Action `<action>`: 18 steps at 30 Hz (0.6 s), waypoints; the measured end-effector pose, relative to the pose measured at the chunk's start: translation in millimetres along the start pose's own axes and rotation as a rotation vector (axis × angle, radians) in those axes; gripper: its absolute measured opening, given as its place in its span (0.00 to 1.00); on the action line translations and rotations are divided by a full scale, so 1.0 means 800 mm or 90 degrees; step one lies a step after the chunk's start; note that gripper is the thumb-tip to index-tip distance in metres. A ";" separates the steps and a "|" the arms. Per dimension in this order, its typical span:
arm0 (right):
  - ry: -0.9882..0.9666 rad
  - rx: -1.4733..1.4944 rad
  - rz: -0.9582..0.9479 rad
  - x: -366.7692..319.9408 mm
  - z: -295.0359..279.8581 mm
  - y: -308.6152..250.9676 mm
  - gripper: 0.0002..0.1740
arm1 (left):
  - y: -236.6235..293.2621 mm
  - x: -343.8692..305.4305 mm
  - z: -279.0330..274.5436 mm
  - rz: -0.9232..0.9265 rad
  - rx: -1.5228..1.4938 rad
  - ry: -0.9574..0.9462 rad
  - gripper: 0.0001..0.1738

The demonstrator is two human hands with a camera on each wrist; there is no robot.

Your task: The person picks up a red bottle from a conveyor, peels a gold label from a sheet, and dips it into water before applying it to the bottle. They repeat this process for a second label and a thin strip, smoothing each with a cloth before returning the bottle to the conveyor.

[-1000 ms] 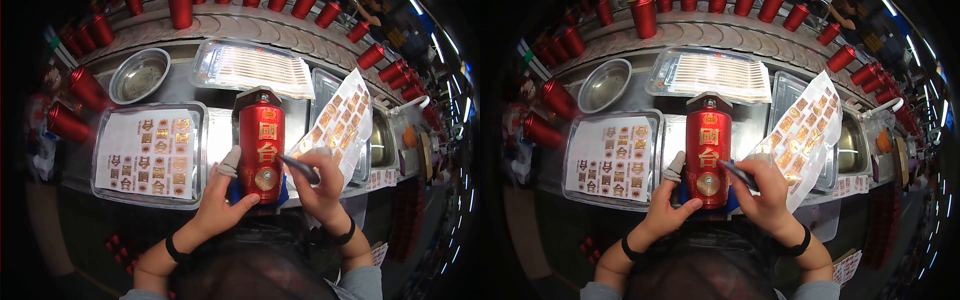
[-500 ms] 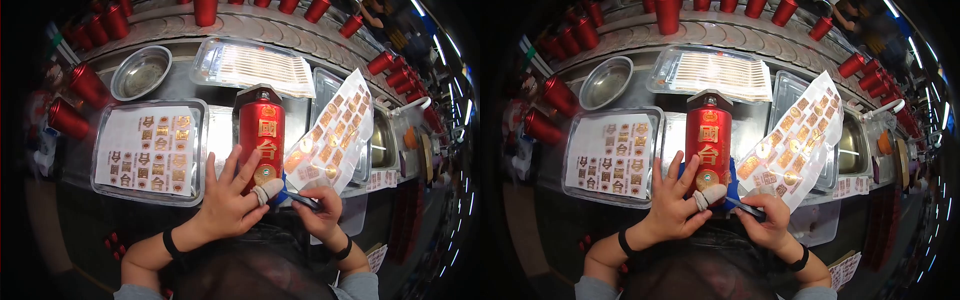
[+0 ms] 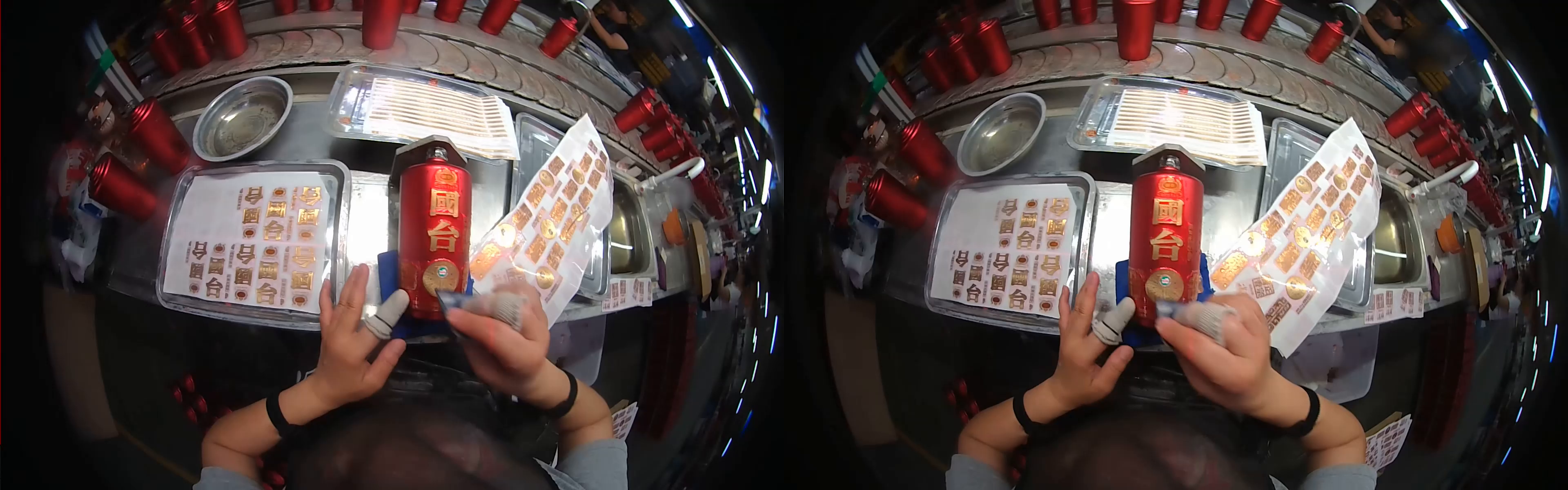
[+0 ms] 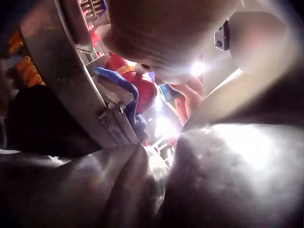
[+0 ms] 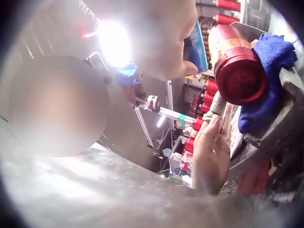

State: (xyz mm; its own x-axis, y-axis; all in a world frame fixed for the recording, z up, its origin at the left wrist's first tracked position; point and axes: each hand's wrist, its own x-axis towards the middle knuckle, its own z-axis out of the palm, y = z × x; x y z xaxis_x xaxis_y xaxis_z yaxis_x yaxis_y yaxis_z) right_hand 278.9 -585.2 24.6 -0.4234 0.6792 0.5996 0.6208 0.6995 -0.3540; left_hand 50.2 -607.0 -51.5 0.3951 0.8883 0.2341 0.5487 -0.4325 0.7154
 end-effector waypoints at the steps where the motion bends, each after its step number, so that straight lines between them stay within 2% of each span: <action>1: -0.038 -0.011 -0.035 0.003 0.007 -0.003 0.19 | -0.001 0.001 0.000 -0.005 -0.017 0.008 0.33; 3: -0.112 -0.027 -0.113 0.008 0.025 -0.004 0.18 | -0.004 0.003 -0.003 -0.019 -0.044 0.033 0.35; 5: -0.215 0.083 -0.199 -0.004 0.038 -0.012 0.19 | -0.010 0.002 -0.010 -0.020 -0.053 0.041 0.38; 7: -0.093 0.076 -0.146 -0.006 0.036 -0.010 0.20 | -0.014 0.004 -0.014 -0.022 -0.063 0.032 0.41; 9: -0.078 0.002 -0.074 -0.003 0.025 0.003 0.21 | -0.014 0.015 -0.014 -0.015 -0.059 0.014 0.47; 11: -0.075 0.101 -0.070 -0.016 0.024 0.004 0.22 | -0.013 0.034 -0.012 0.003 -0.047 -0.011 0.53; 13: -0.154 0.283 0.095 -0.023 0.000 -0.007 0.22 | -0.010 0.055 -0.006 0.019 -0.024 -0.043 0.60; 14: -0.121 0.345 0.243 -0.028 -0.005 -0.012 0.19 | -0.007 0.066 -0.002 0.032 -0.009 -0.041 0.66; 15: -0.096 0.356 0.377 -0.034 -0.009 -0.009 0.15 | -0.008 0.072 0.004 0.033 -0.026 -0.035 0.66; 17: 0.046 0.623 0.715 -0.036 -0.011 0.004 0.15 | -0.011 0.086 0.017 0.037 -0.059 -0.019 0.67; 18: 0.016 0.651 0.715 -0.043 -0.013 0.019 0.22 | 0.005 0.091 0.010 0.036 -0.092 0.023 0.68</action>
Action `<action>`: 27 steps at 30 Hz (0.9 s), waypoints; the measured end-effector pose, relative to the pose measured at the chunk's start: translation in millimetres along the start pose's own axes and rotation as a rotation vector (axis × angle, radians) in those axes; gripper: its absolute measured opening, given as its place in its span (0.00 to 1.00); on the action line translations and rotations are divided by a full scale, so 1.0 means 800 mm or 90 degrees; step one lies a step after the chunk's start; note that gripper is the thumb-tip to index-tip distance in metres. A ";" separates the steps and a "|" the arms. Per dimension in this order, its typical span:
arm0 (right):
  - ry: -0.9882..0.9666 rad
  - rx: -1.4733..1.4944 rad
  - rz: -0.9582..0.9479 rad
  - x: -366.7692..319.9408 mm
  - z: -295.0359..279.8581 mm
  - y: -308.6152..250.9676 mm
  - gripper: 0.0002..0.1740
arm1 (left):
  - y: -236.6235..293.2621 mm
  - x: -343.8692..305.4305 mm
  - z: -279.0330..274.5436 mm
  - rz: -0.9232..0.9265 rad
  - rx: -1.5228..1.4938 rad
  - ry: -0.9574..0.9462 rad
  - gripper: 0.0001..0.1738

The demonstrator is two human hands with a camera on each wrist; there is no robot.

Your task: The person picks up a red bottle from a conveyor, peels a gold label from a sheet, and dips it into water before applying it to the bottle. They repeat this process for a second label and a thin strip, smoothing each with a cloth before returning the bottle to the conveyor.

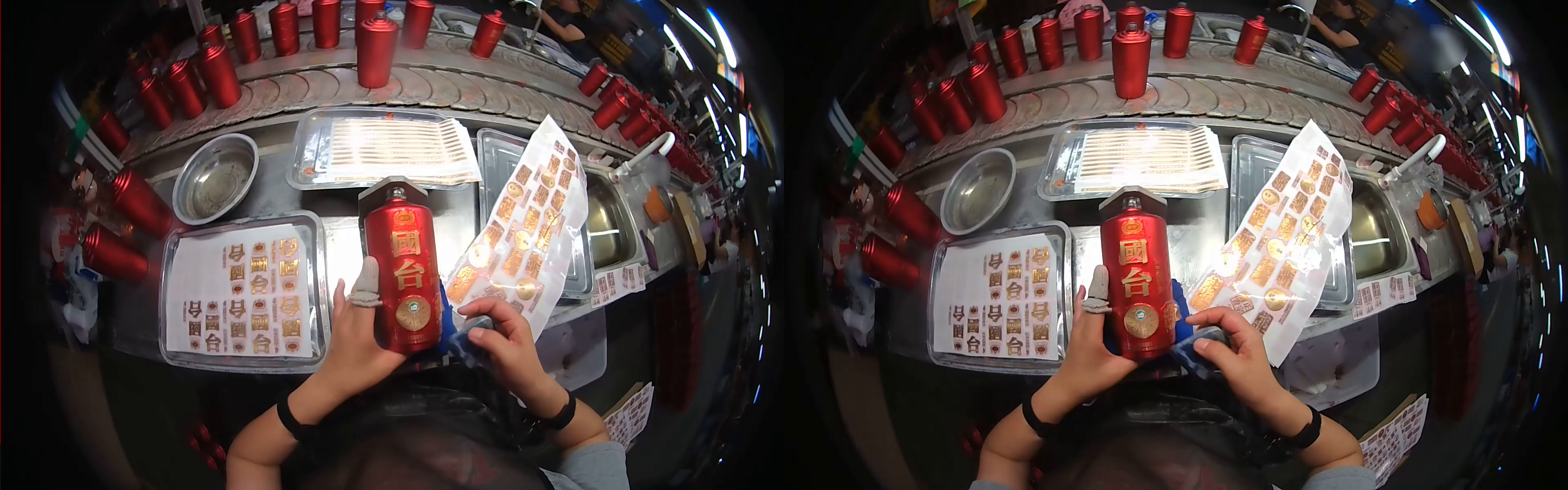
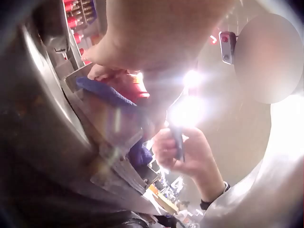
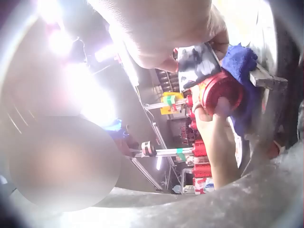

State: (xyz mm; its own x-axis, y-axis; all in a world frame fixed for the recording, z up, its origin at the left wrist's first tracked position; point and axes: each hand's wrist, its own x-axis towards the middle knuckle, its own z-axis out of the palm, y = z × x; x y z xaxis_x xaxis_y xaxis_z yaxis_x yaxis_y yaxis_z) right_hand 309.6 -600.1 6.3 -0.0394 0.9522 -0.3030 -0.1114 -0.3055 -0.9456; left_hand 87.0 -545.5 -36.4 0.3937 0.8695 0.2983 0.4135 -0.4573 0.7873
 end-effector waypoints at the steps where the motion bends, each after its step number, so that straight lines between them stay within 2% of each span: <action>1: -0.005 0.017 0.025 -0.001 -0.004 0.005 0.25 | 0.002 0.003 -0.001 0.013 0.006 -0.003 0.68; 3: -0.024 0.050 0.080 -0.003 -0.001 0.008 0.30 | 0.001 0.002 -0.004 0.030 0.023 -0.003 0.70; 4: -0.093 0.073 0.103 -0.005 0.000 0.015 0.35 | -0.001 0.000 -0.006 -0.017 -0.021 -0.016 0.70; 6: -0.135 0.109 0.153 -0.006 0.014 0.029 0.35 | -0.004 -0.006 -0.011 -0.110 -0.108 -0.036 0.70; 7: -0.157 0.125 0.178 -0.006 0.018 0.035 0.35 | -0.002 -0.004 -0.015 -0.109 -0.118 -0.026 0.67; 9: -0.388 0.076 0.301 -0.001 0.014 0.042 0.26 | 0.009 -0.001 -0.026 -0.111 -0.138 -0.010 0.61; 10: -0.461 0.041 0.310 0.000 0.016 0.040 0.23 | 0.022 0.003 -0.030 -0.102 -0.142 0.024 0.59; 11: -0.535 0.004 0.319 0.000 0.018 0.038 0.21 | 0.028 0.005 -0.031 -0.061 -0.055 0.028 0.59; 12: -0.528 -0.023 0.305 0.001 0.016 0.030 0.18 | 0.032 0.006 -0.030 -0.021 0.030 0.031 0.58; 13: -0.528 -0.054 0.224 0.005 0.009 0.028 0.13 | 0.035 0.006 -0.027 0.019 0.113 0.031 0.57; 15: -0.439 -0.055 0.194 0.010 -0.008 0.014 0.08 | 0.031 -0.003 -0.008 0.039 0.198 0.017 0.55; 18: -0.188 -0.054 0.138 0.013 -0.017 0.003 0.03 | 0.029 -0.011 0.003 0.003 0.068 0.015 0.53; 20: -0.061 -0.057 0.071 0.019 -0.013 0.008 0.04 | 0.026 -0.011 -0.008 -0.027 -0.038 0.031 0.52; 22: 0.021 -0.057 -0.001 0.033 -0.007 0.028 0.07 | 0.017 -0.004 -0.002 -0.161 -0.230 0.067 0.50; 24: 0.020 -0.022 -0.036 0.045 0.011 0.033 0.11 | 0.005 0.008 0.010 -0.236 -0.406 0.097 0.47; 27: 0.021 -0.033 -0.028 0.049 0.020 0.035 0.16 | -0.002 0.007 0.016 -0.252 -0.403 0.052 0.48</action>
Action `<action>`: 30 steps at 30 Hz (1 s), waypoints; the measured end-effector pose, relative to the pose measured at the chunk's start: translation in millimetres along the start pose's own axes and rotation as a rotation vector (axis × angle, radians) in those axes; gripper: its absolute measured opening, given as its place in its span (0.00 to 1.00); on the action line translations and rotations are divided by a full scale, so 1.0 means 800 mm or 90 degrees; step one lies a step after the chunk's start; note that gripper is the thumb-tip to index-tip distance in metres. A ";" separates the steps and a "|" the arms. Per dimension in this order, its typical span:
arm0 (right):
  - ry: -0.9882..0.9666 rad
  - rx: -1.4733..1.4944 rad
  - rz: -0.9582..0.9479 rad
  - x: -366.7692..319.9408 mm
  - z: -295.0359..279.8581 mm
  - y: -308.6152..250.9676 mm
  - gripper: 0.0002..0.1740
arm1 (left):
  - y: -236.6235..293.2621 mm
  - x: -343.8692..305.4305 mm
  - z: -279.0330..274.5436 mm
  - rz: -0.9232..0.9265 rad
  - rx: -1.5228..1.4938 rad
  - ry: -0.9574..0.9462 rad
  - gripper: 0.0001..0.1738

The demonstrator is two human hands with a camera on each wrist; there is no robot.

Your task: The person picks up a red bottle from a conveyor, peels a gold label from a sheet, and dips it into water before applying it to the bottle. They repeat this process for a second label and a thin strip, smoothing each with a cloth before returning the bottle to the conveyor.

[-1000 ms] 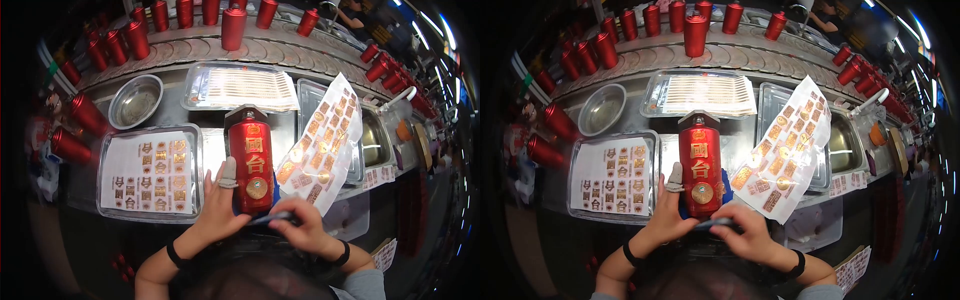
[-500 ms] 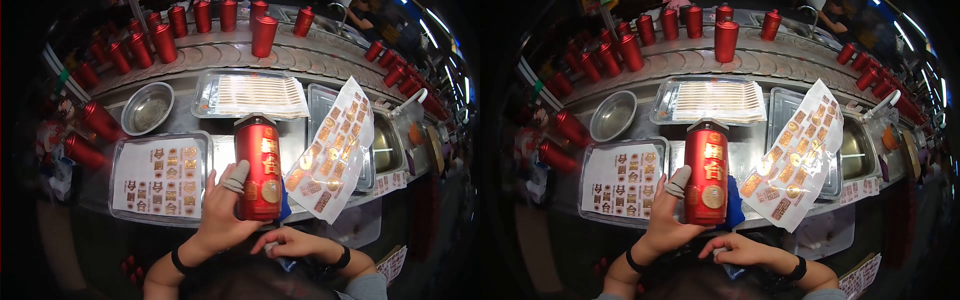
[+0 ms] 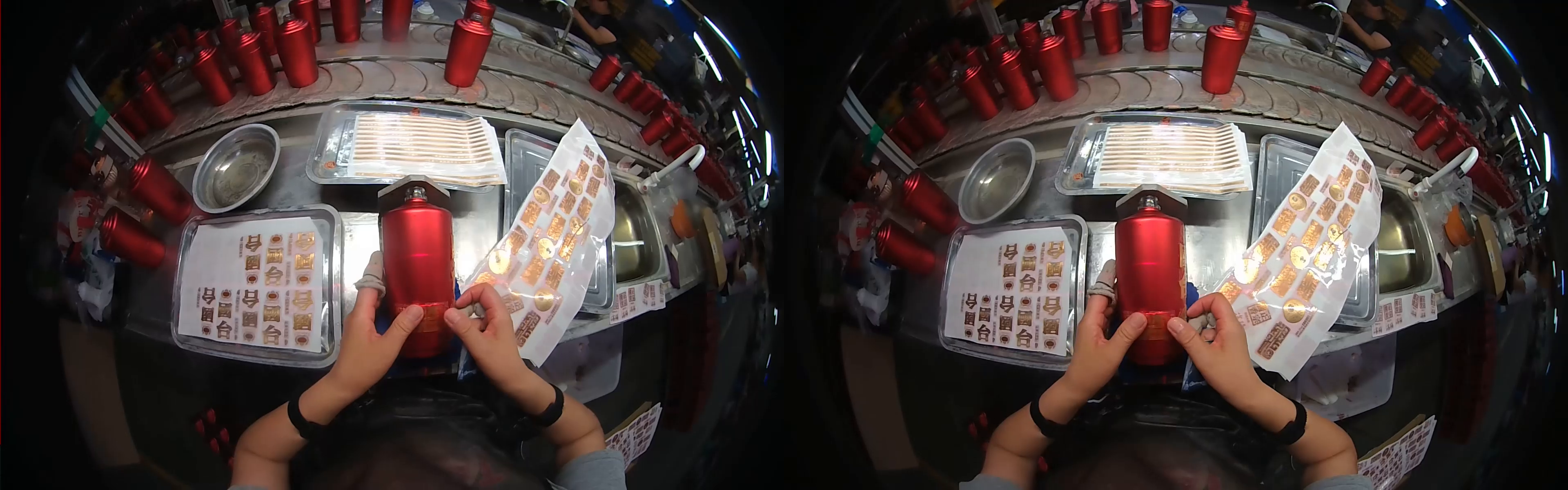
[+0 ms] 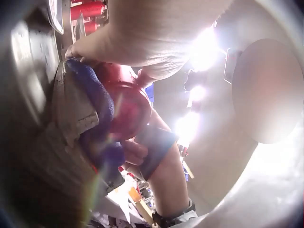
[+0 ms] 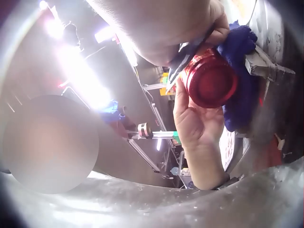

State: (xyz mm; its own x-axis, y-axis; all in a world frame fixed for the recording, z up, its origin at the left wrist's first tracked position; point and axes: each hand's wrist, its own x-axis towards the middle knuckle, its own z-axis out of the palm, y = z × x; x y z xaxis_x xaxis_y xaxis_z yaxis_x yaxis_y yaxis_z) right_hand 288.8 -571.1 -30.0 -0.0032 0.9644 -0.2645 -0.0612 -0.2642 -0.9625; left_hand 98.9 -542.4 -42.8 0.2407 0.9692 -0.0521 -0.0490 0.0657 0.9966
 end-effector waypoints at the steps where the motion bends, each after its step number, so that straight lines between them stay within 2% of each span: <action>1: 0.001 -0.029 -0.004 -0.001 0.002 -0.004 0.16 | -0.003 -0.001 -0.002 0.006 0.006 -0.006 0.48; 7: 0.004 -0.058 -0.015 0.002 0.006 -0.008 0.18 | 0.004 0.004 -0.006 0.003 -0.044 -0.032 0.48; 16: -0.018 -0.051 0.014 0.003 0.000 -0.005 0.17 | -0.007 -0.006 -0.019 0.066 0.052 -0.040 0.43; 22: -0.024 -0.038 0.035 0.003 -0.002 -0.006 0.19 | -0.014 -0.003 -0.021 0.049 -0.099 -0.005 0.39; 30: 0.001 -0.083 0.028 0.003 0.003 -0.001 0.23 | -0.009 -0.002 -0.009 0.114 0.028 0.030 0.43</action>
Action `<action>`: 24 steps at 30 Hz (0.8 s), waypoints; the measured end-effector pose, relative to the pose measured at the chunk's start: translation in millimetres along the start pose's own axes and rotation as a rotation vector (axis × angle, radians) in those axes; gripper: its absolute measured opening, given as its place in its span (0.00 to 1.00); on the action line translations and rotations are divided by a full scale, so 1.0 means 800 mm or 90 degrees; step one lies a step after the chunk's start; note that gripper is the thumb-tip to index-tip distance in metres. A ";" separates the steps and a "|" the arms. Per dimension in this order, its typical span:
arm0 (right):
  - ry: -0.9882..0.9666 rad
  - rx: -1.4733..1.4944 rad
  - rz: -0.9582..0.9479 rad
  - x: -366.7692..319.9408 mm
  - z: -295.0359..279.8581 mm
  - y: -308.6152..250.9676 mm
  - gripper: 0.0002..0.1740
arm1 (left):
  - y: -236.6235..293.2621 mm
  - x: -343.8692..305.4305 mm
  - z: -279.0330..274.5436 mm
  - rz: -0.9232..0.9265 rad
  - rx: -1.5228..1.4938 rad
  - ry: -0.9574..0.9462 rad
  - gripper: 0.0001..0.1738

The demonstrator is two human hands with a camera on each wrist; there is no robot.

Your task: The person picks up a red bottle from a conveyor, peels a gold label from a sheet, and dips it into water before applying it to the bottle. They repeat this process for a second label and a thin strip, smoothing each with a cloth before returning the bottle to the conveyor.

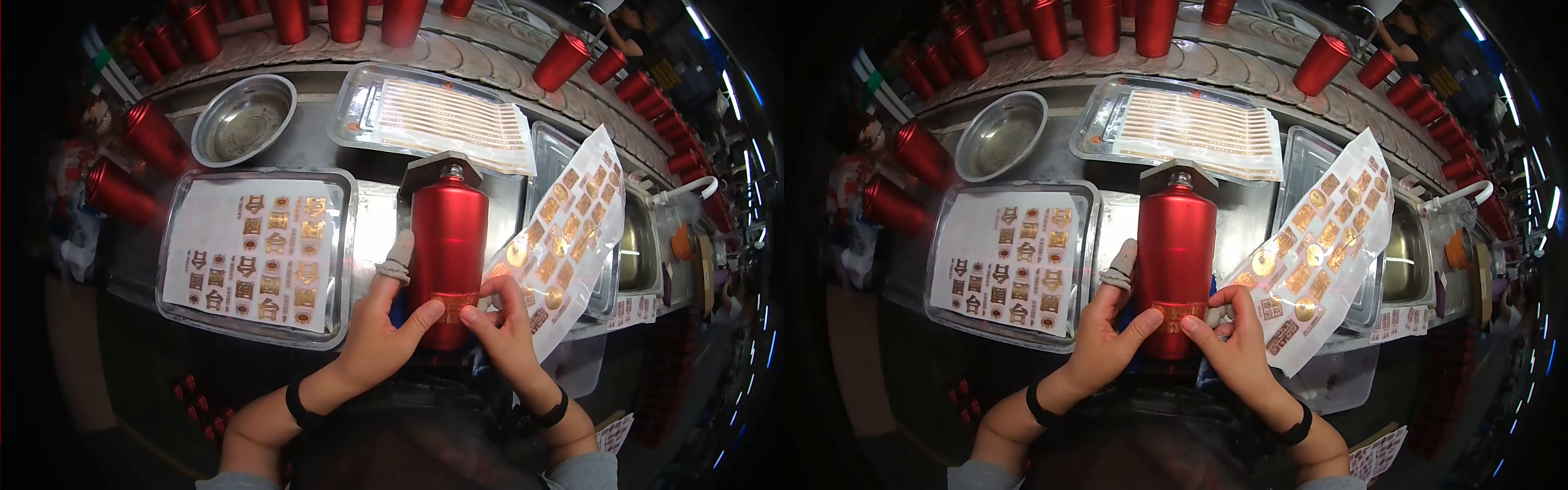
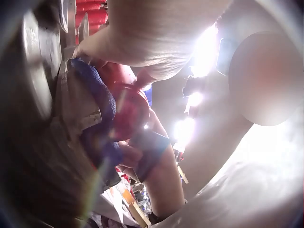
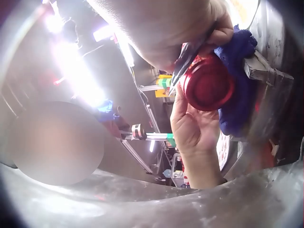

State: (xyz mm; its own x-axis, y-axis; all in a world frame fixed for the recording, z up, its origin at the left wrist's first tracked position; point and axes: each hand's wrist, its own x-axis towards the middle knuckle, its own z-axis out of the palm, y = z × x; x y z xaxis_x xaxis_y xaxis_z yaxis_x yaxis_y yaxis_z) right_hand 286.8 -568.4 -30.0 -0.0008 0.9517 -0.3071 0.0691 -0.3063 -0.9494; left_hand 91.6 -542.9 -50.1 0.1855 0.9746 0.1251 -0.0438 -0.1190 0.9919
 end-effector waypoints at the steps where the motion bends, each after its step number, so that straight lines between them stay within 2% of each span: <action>1: 0.005 -0.001 0.000 0.000 0.002 -0.002 0.23 | -0.002 0.000 0.000 0.006 0.009 0.002 0.43; 5: 0.021 -0.004 -0.021 0.000 0.004 0.002 0.23 | -0.001 -0.001 -0.001 0.007 -0.002 0.004 0.42; 10: 0.004 0.012 0.015 -0.001 0.003 -0.009 0.24 | -0.001 -0.001 -0.001 0.001 -0.014 -0.004 0.43; 13: 0.003 0.010 0.006 0.001 0.003 -0.005 0.24 | 0.001 -0.001 -0.005 -0.035 -0.053 -0.059 0.46; 16: 0.002 0.011 0.012 0.001 0.000 -0.003 0.24 | 0.000 -0.001 -0.002 0.000 -0.041 -0.008 0.43; 20: 0.006 0.002 0.008 0.002 0.000 0.000 0.25 | -0.002 -0.001 -0.004 0.006 -0.059 -0.013 0.43; 23: 0.016 -0.020 0.001 0.000 0.001 -0.001 0.20 | 0.000 0.000 -0.002 -0.002 -0.077 -0.006 0.43; 24: 0.026 0.026 0.031 0.000 0.000 -0.005 0.18 | 0.000 0.000 -0.001 -0.002 -0.084 -0.004 0.43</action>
State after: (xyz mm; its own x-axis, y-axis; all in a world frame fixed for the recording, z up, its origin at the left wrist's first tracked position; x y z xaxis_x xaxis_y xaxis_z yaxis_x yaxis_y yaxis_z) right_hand 286.6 -567.2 -25.9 0.0427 0.9356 -0.3503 0.0268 -0.3516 -0.9358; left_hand 90.7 -543.1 -49.9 0.1923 0.9737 0.1220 -0.1715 -0.0890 0.9812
